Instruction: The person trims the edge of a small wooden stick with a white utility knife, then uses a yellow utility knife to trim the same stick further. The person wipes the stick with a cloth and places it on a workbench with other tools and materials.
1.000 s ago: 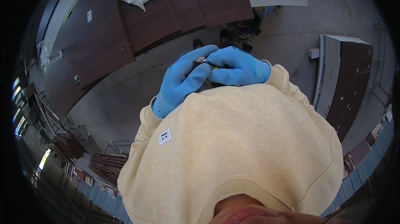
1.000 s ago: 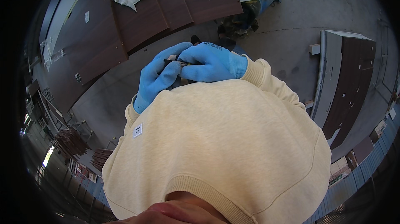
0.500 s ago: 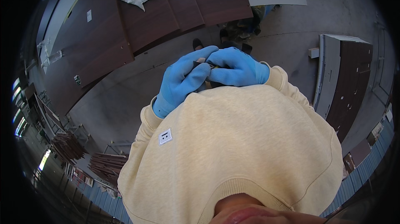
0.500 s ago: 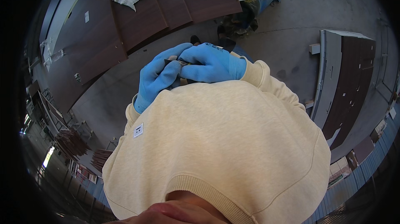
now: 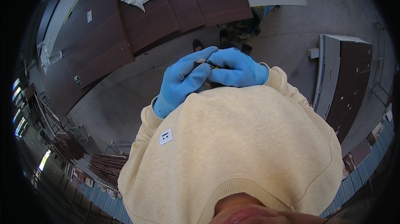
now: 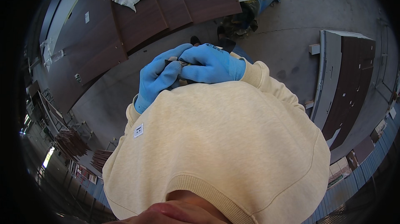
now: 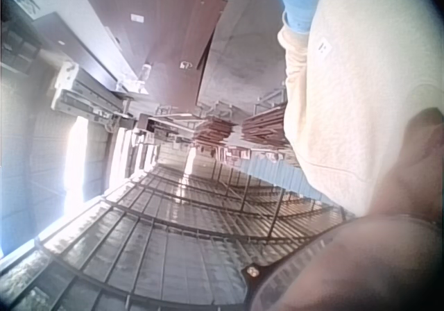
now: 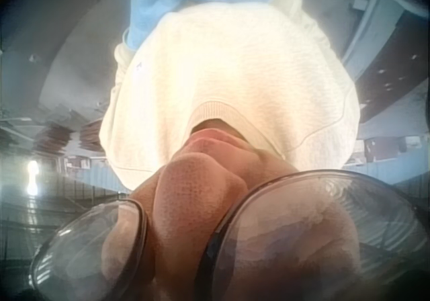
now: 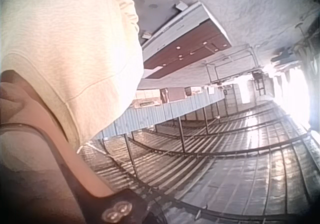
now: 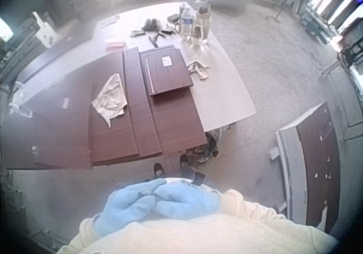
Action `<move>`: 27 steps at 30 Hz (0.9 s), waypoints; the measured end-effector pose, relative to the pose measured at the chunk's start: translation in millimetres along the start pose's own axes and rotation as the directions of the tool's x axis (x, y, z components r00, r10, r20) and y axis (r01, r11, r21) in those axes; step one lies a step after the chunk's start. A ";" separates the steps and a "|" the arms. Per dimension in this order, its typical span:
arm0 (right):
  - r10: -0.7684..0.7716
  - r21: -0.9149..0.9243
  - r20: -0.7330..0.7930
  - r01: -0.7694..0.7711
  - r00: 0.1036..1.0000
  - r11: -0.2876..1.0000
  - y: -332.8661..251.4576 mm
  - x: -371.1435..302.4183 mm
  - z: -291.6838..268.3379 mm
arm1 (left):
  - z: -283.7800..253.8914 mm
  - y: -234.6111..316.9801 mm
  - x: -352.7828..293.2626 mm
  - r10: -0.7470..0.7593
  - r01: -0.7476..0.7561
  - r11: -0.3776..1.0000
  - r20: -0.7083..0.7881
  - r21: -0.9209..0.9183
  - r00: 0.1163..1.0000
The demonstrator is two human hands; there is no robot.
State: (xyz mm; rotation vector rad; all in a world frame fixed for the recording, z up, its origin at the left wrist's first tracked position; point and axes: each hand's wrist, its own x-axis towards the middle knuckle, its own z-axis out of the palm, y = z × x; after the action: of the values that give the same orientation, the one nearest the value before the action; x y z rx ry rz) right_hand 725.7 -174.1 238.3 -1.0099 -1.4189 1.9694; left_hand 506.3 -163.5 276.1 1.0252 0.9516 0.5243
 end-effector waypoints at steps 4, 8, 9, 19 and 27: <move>-0.003 -0.001 -0.008 0.003 1.000 1.000 -0.4 1.1 0.2 | 1.1 -3.6 1.5 0.060 -0.060 0.998 -0.028 -0.022 0.998; -0.008 -0.023 -0.026 0.008 1.000 1.000 1.1 1.6 1.4 | -1.2 -6.6 2.5 0.075 -0.075 0.997 -0.029 -0.019 0.997; -0.012 -0.019 -0.028 0.011 1.000 1.000 1.5 1.9 1.5 | -2.0 -6.5 2.5 0.067 -0.068 0.997 -0.027 -0.020 0.997; -0.005 0.098 -0.093 0.014 0.996 0.995 7.1 3.8 -1.6 | -12.8 -1.8 -5.3 0.012 -0.009 0.981 -0.017 0.193 1.000; -0.034 0.125 -0.105 0.047 0.994 0.991 4.2 0.9 -4.4 | 5.2 7.9 -3.5 -0.056 0.044 0.993 -0.105 -0.110 0.993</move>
State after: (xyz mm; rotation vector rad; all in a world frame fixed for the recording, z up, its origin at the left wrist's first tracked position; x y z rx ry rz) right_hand 728.9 -172.3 233.3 -1.0013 -1.2326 1.9236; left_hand 509.4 -165.1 285.6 0.8809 1.0307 0.5878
